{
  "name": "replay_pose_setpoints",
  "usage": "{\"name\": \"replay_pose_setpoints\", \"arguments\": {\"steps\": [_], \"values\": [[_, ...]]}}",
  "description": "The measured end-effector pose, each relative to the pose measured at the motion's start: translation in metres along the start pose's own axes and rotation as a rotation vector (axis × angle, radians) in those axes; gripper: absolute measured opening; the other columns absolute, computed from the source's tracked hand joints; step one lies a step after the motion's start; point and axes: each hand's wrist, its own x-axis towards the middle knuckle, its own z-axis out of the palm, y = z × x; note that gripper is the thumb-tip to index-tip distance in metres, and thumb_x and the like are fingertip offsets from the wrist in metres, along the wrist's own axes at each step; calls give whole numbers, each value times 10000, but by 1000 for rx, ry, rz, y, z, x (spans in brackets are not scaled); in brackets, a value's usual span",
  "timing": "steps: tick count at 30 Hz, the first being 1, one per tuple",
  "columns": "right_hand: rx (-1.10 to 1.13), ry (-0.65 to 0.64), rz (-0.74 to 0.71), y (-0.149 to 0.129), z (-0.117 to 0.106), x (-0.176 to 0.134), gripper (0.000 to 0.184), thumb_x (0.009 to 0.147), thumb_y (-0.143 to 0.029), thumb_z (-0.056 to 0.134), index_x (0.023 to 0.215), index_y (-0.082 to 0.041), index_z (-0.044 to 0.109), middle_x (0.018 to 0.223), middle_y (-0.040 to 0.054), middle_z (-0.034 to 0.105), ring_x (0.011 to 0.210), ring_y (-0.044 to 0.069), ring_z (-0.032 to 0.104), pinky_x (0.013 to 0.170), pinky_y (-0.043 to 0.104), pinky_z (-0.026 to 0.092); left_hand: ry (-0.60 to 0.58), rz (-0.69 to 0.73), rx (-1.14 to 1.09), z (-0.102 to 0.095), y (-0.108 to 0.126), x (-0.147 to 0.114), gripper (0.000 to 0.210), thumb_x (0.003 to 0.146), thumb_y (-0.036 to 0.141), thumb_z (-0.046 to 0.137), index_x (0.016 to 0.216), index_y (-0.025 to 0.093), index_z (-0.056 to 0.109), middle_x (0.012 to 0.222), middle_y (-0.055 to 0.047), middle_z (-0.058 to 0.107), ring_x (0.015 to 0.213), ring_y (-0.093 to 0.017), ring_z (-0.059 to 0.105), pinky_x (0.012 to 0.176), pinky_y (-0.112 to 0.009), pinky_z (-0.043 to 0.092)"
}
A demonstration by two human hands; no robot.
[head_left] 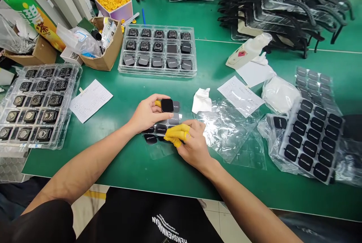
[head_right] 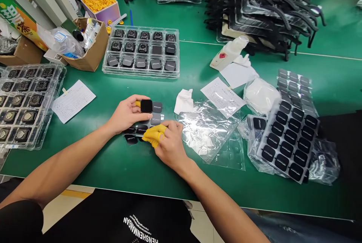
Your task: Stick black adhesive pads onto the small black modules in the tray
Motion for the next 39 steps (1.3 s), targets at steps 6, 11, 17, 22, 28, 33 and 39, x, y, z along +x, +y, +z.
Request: {"name": "replay_pose_setpoints", "arguments": {"steps": [6, 11, 17, 22, 28, 33, 39], "values": [[261, -126, -86, -4, -62, 21, 281, 941, -127, 596, 882, -379, 703, 1105, 18, 730, 1000, 259, 641, 799, 469, 535, -12, 11, 42, 0, -3, -1, 627, 686, 257, 913, 1246, 187, 640, 947, -51, 777, 843, -175, 749, 794, -288, 587], [212, -203, 123, -11, -42, 13, 318, 892, -333, 773, 1192, -323, 668, 1172, 84, 745, 1070, 311, 700, 898, 537, 582, 21, 39, 57, 2, -4, -1, 622, 678, 270, 910, 1237, 185, 650, 969, -49, 775, 841, -169, 744, 801, -292, 591], [91, -118, 372, -16, 8, -21, 354, 889, -256, 766, 1226, -287, 662, 1043, 98, 772, 1018, 335, 715, 823, 538, 611, 28, 1, 24, 2, -2, -2, 611, 645, 235, 920, 1193, 174, 658, 958, -49, 768, 819, -159, 729, 774, -289, 597], [126, -71, 316, -5, 4, -11, 140, 927, -224, 714, 1057, -276, 720, 858, 51, 740, 828, 256, 672, 696, 431, 561, 47, -38, 7, 1, 2, -3, 601, 649, 209, 920, 1190, 173, 661, 989, -60, 760, 836, -164, 723, 756, -288, 593], [47, 30, 43, -2, 2, -6, 368, 861, -60, 683, 1096, -343, 709, 781, -4, 751, 779, 241, 667, 692, 440, 513, 38, -55, -20, 0, 4, -3, 603, 659, 194, 913, 1206, 183, 660, 975, -59, 767, 859, -178, 731, 781, -305, 595], [-95, 25, -204, -17, -15, -2, 389, 746, 6, 726, 887, -354, 679, 865, -36, 780, 974, 286, 703, 908, 579, 503, 12, -39, -56, -2, 0, -2, 601, 656, 195, 917, 1196, 181, 654, 969, -56, 775, 857, -181, 744, 784, -301, 602], [416, -41, 158, -32, -49, 28, 159, 895, -239, 689, 868, -393, 717, 960, 38, 706, 871, 262, 638, 703, 483, 569, -14, 58, 38, -2, -7, -3, 588, 683, 234, 913, 1220, 189, 679, 914, -32, 773, 823, -157, 737, 779, -266, 585]]}}
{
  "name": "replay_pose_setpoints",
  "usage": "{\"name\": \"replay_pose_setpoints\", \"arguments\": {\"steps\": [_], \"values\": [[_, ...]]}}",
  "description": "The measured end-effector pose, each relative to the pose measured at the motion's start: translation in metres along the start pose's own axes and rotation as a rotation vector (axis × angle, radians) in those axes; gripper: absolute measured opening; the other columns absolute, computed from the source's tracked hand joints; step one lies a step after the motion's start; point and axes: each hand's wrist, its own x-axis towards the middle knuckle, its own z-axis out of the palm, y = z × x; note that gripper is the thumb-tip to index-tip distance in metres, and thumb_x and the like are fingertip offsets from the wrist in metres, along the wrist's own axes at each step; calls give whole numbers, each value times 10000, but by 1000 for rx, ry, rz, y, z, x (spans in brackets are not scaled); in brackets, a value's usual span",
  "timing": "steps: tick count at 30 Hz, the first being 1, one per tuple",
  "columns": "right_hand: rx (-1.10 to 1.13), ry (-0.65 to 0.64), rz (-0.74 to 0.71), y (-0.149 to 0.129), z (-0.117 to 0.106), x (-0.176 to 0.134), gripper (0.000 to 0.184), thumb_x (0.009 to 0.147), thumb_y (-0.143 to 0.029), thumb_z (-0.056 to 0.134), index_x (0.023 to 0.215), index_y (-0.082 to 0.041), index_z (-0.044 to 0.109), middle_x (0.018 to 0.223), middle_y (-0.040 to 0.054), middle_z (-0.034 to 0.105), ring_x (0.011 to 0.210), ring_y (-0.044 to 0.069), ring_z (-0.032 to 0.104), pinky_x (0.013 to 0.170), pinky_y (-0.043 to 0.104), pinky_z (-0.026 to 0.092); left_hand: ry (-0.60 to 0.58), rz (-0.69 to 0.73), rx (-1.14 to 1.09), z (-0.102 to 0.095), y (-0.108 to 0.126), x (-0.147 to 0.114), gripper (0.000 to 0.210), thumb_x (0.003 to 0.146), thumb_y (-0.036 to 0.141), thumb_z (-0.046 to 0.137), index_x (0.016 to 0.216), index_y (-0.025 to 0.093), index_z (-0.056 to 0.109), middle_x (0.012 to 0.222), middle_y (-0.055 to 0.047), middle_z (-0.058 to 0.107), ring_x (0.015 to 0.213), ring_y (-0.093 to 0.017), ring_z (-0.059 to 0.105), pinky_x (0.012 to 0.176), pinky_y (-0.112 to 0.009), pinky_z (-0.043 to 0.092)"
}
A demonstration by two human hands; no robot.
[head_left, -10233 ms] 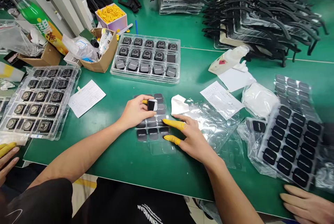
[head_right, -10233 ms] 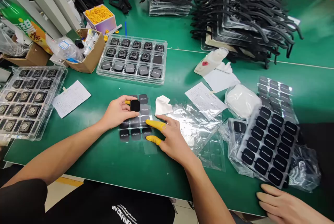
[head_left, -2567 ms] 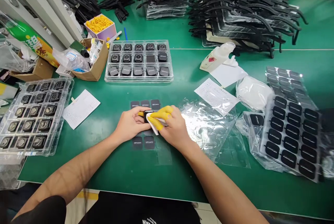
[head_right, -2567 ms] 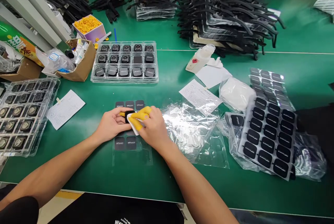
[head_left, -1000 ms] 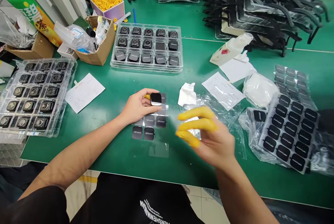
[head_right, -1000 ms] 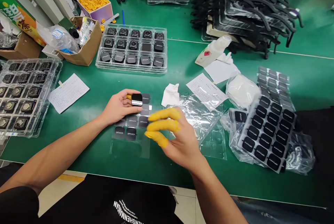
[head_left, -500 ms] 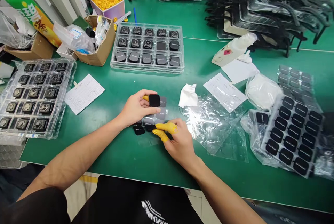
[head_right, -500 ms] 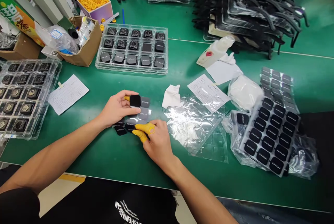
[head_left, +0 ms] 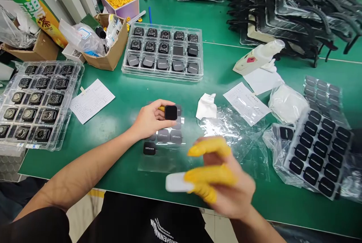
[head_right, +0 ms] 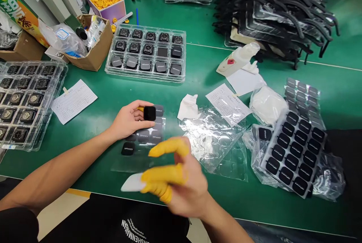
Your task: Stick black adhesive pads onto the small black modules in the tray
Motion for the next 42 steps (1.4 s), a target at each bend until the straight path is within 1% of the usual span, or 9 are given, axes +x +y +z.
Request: {"name": "replay_pose_setpoints", "arguments": {"steps": [2, 4, 5, 7, 10, 14, 22, 32, 42], "values": [[249, 121, 274, 15, 5, 17, 68, 903, -312, 726, 846, -345, 710, 810, 13, 674, 732, 212, 632, 626, 408, 559, -13, 30, 42, 2, -2, -1, 598, 686, 240, 910, 1242, 193, 695, 917, -35, 776, 833, -168, 744, 797, -276, 591], [363, 225, 474, 39, 18, 31, 169, 852, -433, 783, 828, -286, 702, 766, 2, 670, 679, 176, 626, 596, 352, 548, -2, 51, 78, 3, -3, -3, 600, 694, 236, 900, 1259, 192, 704, 960, -45, 783, 864, -181, 752, 839, -293, 600], [408, 232, 543, 50, 24, 34, 241, 816, -483, 808, 833, -268, 701, 760, -1, 672, 671, 162, 625, 597, 333, 547, 11, 63, 96, 4, -3, -3, 596, 698, 237, 897, 1261, 191, 708, 988, -51, 785, 872, -182, 754, 852, -296, 604], [470, 214, 644, 66, 35, 35, 345, 759, -537, 840, 897, -248, 712, 771, -2, 685, 656, 137, 616, 587, 297, 539, 32, 87, 132, 4, -4, -3, 584, 703, 248, 896, 1255, 190, 715, 1039, -59, 784, 869, -175, 752, 854, -292, 609], [505, 233, 731, 71, 39, 29, 429, 718, -551, 868, 973, -239, 720, 791, -5, 694, 624, 110, 586, 530, 249, 496, 30, 107, 156, 5, -4, -3, 574, 707, 249, 891, 1249, 187, 712, 1042, -61, 787, 850, -170, 756, 845, -289, 619], [525, 304, 824, 65, 34, 27, 445, 659, -572, 902, 861, -226, 706, 840, -2, 696, 679, 109, 603, 580, 248, 546, 54, 93, 196, 7, -3, -3, 568, 709, 193, 871, 1250, 185, 698, 899, -34, 789, 803, -169, 769, 788, -262, 622], [594, 271, 880, 68, 36, 30, 462, 579, -526, 958, 835, -217, 728, 814, 2, 711, 716, 138, 659, 615, 281, 608, 44, 102, 275, 8, -1, -3, 547, 704, 178, 850, 1232, 183, 710, 819, -14, 799, 746, -172, 779, 718, -246, 613], [553, 276, 873, 67, 38, 29, 453, 602, -543, 938, 834, -220, 719, 774, -2, 727, 651, 137, 669, 620, 301, 616, 56, 131, 324, 8, -3, -4, 534, 717, 179, 838, 1236, 175, 714, 762, 6, 773, 691, -143, 751, 663, -224, 580], [540, 293, 863, 65, 38, 29, 441, 625, -553, 927, 829, -222, 719, 767, -6, 719, 638, 130, 666, 614, 291, 606, 45, 130, 306, 8, -3, -3, 531, 715, 167, 828, 1231, 177, 702, 806, 2, 793, 707, -144, 763, 673, -223, 596]]}}
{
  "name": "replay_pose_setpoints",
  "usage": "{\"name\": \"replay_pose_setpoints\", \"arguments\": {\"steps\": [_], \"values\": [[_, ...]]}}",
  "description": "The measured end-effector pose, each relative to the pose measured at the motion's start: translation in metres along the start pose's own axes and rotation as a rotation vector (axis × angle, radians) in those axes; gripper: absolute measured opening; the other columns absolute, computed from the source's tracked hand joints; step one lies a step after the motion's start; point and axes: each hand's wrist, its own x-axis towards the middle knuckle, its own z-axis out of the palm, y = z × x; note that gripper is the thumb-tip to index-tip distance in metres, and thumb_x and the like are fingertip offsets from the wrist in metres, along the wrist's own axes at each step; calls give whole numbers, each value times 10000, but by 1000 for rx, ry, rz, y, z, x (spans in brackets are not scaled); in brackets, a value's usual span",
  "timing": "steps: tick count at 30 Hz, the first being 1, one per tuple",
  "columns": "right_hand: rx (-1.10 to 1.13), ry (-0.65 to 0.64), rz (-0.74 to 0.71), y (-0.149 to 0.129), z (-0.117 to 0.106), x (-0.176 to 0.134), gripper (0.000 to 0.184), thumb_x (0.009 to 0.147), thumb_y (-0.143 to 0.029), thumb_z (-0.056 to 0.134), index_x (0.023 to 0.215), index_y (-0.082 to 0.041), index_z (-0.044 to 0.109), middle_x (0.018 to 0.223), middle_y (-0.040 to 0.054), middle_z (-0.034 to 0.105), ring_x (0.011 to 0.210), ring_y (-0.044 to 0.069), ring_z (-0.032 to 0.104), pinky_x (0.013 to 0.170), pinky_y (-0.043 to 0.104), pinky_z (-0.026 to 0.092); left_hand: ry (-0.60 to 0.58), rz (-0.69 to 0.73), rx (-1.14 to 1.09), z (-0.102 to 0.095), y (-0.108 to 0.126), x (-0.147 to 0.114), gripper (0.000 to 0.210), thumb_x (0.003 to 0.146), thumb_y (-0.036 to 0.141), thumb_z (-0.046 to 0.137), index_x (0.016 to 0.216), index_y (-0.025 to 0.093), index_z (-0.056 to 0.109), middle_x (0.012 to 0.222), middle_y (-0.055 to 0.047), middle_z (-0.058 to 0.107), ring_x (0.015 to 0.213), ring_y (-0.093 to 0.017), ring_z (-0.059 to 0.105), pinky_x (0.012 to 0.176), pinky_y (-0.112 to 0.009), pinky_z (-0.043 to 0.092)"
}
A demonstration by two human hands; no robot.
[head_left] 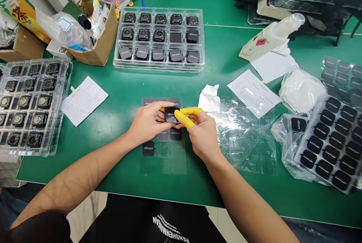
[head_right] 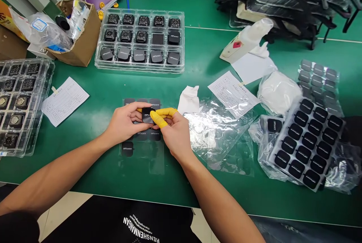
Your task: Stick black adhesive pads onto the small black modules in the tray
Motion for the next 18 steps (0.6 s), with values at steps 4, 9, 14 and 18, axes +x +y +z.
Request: {"name": "replay_pose_setpoints", "arguments": {"steps": [4, 9, 14, 18], "values": [[6, 10, -3, 2, 0, 0, 431, 614, -527, 939, 829, -226, 718, 783, -9, 712, 644, 124, 656, 595, 272, 582, -3, 1, -14, 0, 0, 0, 533, 714, 171, 830, 1231, 177, 700, 815, -3, 800, 723, -156, 776, 684, -228, 607], [0, 28, 3, 3, 1, 0, 435, 597, -512, 948, 825, -225, 715, 782, -12, 703, 636, 118, 635, 594, 273, 576, 8, -11, -17, 1, -1, -1, 531, 714, 171, 829, 1230, 175, 702, 850, -21, 812, 768, -180, 796, 725, -249, 631], [-9, 23, 4, 0, 2, -1, 442, 606, -531, 940, 823, -217, 716, 795, -5, 704, 666, 120, 639, 629, 282, 595, 4, -9, -33, 1, -2, -1, 537, 701, 139, 804, 1227, 181, 704, 875, -22, 813, 800, -190, 804, 759, -259, 648], [-33, 3, -8, 2, 3, -2, 455, 640, -570, 913, 837, -219, 700, 800, -6, 699, 680, 123, 647, 658, 291, 609, 10, -18, -33, 1, -1, -1, 534, 697, 125, 793, 1220, 183, 706, 898, -29, 803, 811, -193, 804, 785, -277, 656]]}}
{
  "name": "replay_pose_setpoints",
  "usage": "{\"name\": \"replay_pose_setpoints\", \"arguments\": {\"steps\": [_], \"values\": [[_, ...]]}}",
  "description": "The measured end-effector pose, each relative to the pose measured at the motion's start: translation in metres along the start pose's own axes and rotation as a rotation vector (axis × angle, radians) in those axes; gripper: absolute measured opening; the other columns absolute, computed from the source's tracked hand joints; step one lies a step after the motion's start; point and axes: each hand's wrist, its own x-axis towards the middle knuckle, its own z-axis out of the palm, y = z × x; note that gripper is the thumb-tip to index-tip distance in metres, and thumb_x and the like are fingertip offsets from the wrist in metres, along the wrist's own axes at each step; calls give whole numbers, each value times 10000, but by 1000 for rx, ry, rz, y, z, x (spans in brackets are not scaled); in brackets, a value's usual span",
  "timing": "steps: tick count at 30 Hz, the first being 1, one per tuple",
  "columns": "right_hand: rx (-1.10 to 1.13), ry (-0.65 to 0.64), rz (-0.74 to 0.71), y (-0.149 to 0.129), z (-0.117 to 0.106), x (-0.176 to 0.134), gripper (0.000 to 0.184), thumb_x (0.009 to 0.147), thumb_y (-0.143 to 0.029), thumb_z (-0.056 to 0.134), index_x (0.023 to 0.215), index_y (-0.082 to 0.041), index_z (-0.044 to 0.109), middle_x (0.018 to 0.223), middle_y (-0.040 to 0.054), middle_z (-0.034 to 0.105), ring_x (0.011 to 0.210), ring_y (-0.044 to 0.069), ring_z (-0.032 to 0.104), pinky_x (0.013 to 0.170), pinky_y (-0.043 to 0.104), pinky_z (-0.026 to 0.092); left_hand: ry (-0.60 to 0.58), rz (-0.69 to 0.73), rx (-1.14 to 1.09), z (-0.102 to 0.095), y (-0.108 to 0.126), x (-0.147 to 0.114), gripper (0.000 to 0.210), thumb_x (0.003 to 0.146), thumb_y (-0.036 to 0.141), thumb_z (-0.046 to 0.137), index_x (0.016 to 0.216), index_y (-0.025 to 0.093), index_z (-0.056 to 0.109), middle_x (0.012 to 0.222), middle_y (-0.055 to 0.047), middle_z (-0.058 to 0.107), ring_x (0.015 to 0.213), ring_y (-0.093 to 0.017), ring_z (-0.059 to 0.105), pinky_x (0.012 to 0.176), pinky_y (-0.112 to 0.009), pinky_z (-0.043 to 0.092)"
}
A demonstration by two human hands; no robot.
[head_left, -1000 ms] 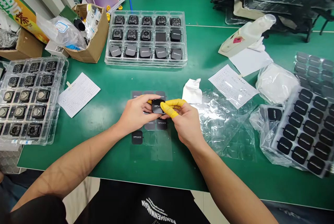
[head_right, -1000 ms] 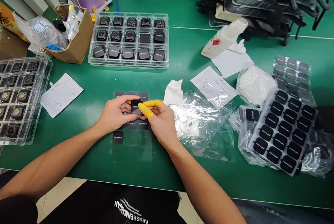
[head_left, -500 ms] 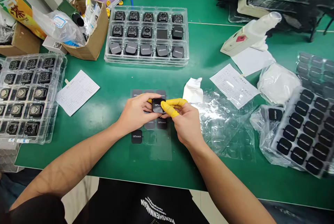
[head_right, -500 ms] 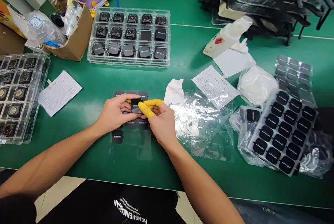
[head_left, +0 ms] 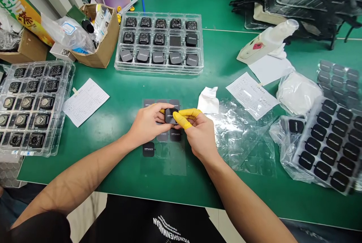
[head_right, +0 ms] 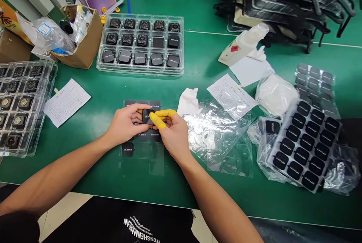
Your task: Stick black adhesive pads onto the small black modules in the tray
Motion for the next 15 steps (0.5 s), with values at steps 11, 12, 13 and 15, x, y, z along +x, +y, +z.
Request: {"name": "replay_pose_setpoints", "arguments": {"steps": [11, 12, 13, 15], "values": [[-1018, -41, -828, 6, -31, -2, 525, 906, -462, 703, 1405, -327, 608, 1474, 150, 516, 1330, 358, 511, 1041, 566, 506, -14, -124, -160, -2, 2, 0, 572, 665, 177, 870, 1211, 174, 700, 880, -50, 812, 836, -214, 804, 765, -295, 657], [-1106, -112, -864, 7, -33, -2, 488, 924, -446, 679, 1400, -357, 616, 1528, 130, 488, 1399, 383, 447, 1087, 604, 455, -15, -131, -178, -2, 2, 0, 583, 659, 180, 878, 1213, 169, 700, 890, -58, 815, 845, -220, 805, 768, -300, 659], [-1178, -129, -842, 8, -34, -1, 459, 950, -433, 637, 1404, -366, 617, 1571, 122, 459, 1442, 409, 392, 1105, 649, 412, -14, -141, -189, -3, 2, 0, 593, 653, 187, 888, 1215, 164, 701, 893, -65, 816, 847, -225, 805, 767, -306, 661], [-1246, 13, -721, 9, -37, 0, 456, 995, -404, 543, 1442, -326, 595, 1630, 154, 392, 1486, 464, 309, 1089, 731, 356, -9, -167, -189, -3, 2, 1, 605, 650, 208, 904, 1218, 159, 699, 869, -68, 815, 825, -227, 804, 747, -309, 661]]}}
